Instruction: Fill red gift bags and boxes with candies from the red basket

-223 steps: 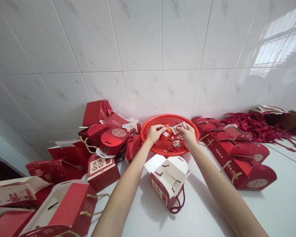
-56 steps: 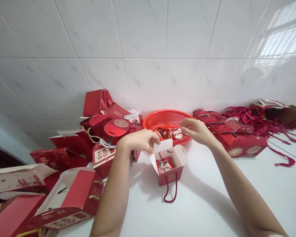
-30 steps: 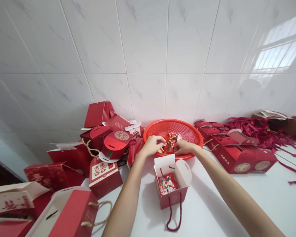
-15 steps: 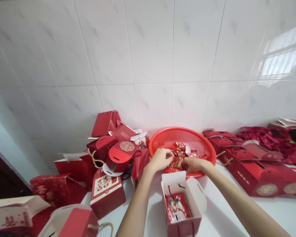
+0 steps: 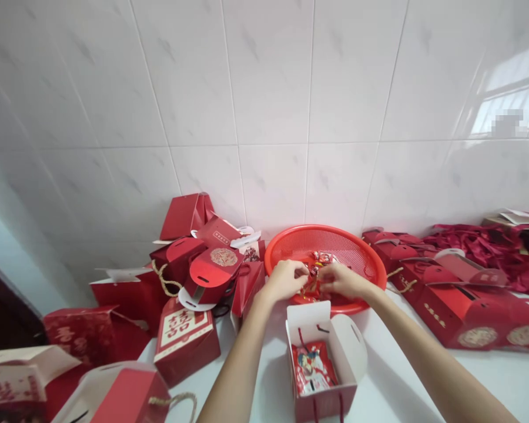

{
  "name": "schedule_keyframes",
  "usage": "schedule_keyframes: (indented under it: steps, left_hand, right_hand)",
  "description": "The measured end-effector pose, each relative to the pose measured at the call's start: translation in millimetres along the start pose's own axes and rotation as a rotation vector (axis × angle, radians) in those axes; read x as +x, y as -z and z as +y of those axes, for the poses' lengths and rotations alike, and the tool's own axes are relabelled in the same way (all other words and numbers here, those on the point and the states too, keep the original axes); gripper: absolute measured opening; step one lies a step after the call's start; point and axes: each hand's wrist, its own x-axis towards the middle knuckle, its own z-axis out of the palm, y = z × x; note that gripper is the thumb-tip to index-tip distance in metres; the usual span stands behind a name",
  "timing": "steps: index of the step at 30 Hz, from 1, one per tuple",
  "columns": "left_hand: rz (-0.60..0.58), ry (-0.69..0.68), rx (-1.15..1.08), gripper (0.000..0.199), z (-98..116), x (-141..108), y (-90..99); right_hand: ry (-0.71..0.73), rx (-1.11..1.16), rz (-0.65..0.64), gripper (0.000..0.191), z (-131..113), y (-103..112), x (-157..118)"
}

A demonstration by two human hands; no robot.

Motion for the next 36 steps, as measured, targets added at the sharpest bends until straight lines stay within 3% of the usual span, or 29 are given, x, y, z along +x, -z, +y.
schedule_keyframes:
  steps: [3,7,12,17,21,25,28,32,36]
  left_hand:
    - [-0.01,-0.003,-0.026,0.023,1.1,0.2,2.2]
    - [-0.018,0.01,-0.036,0.023,3.5,0.4,3.7]
    - [-0.003,-0.034,-0.019,0.021,1.3,1.3,3.0]
    - [0.003,0.021,-0.024,0.02,-3.6,1.8,2.8]
    - [0.01,-0.015,-0.024,0.02,0.5,0.7,3.2]
    - [0.004,-0.049,-0.109,0.019,1.4,0.1,1.5]
    - [-0.053,-0.097,-0.268,0.019,-0.5,-1.2,5.8]
    - [-0.215,-0.162,-0.461,0.027,7.5,-12.3,28.9]
    - [-0.514,-0.181,-0.323,0.024,26.6,-31.7,54.8]
  right_hand:
    - [0.019,0.149,0.118,0.023,-5.6,4.6,-4.6]
    - [-0.003,0.307,0.119,0.036,-9.2,6.4,-9.2]
    - [0.028,0.49,0.15,0.038,-14.3,11.4,-16.5]
    - [0.165,0.672,0.1,0.035,-44.2,23.2,-47.7]
    - [0.227,0.391,-0.05,0.038,-76.6,26.3,-79.9]
    - [0.234,0.109,0.015,0.041,-95.1,28.3,-103.9]
    - [0.205,-0.026,-0.02,0.048,-100.1,31.4,-118.1]
    - [0.125,-0.262,-0.071,0.072,-102.9,28.5,-129.9]
    - [0.012,-0.465,0.013,0.063,-107.5,17.0,-128.6]
